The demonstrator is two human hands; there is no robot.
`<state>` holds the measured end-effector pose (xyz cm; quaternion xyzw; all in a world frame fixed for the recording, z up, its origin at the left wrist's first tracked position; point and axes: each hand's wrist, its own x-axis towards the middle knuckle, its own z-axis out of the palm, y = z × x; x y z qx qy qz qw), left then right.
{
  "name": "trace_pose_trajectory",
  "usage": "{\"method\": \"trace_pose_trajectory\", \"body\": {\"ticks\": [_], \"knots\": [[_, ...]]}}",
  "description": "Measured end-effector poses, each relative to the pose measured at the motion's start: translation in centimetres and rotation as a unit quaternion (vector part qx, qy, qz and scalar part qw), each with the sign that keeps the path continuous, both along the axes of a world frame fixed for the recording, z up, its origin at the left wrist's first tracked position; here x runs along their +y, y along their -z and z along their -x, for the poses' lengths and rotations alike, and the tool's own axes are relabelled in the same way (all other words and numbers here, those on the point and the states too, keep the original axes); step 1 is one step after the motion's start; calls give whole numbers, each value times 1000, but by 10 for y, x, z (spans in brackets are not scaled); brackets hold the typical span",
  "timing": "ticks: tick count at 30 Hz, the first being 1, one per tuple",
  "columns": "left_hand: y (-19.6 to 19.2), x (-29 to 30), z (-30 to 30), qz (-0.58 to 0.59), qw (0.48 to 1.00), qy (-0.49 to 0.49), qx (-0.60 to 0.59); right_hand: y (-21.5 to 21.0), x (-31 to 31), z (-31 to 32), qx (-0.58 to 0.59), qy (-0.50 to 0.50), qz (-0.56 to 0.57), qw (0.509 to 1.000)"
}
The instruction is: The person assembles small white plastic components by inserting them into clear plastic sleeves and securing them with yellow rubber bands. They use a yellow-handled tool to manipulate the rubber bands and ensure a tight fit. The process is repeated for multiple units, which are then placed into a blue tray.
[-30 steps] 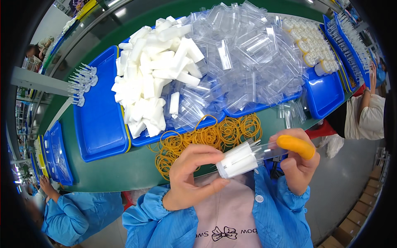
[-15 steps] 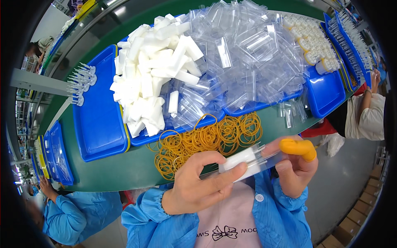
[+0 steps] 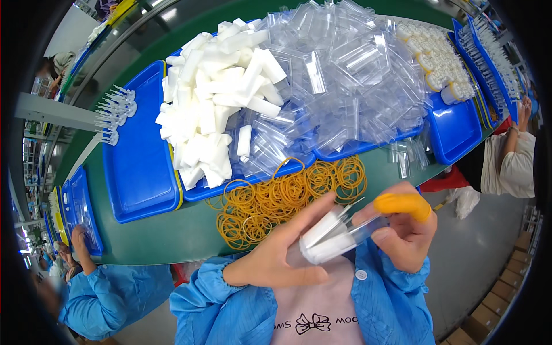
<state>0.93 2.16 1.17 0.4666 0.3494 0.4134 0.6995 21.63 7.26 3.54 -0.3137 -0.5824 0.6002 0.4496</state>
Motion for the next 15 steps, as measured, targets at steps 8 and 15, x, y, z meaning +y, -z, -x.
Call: {"method": "trace_pose_trajectory", "body": {"ticks": [8,15], "knots": [[8,2,-1,254,930,56,-260,-7,6,13,-172,-74,-194,963],[5,-1,-2,278,918,38,-282,0,-2,28,-251,-105,-226,935]]}}
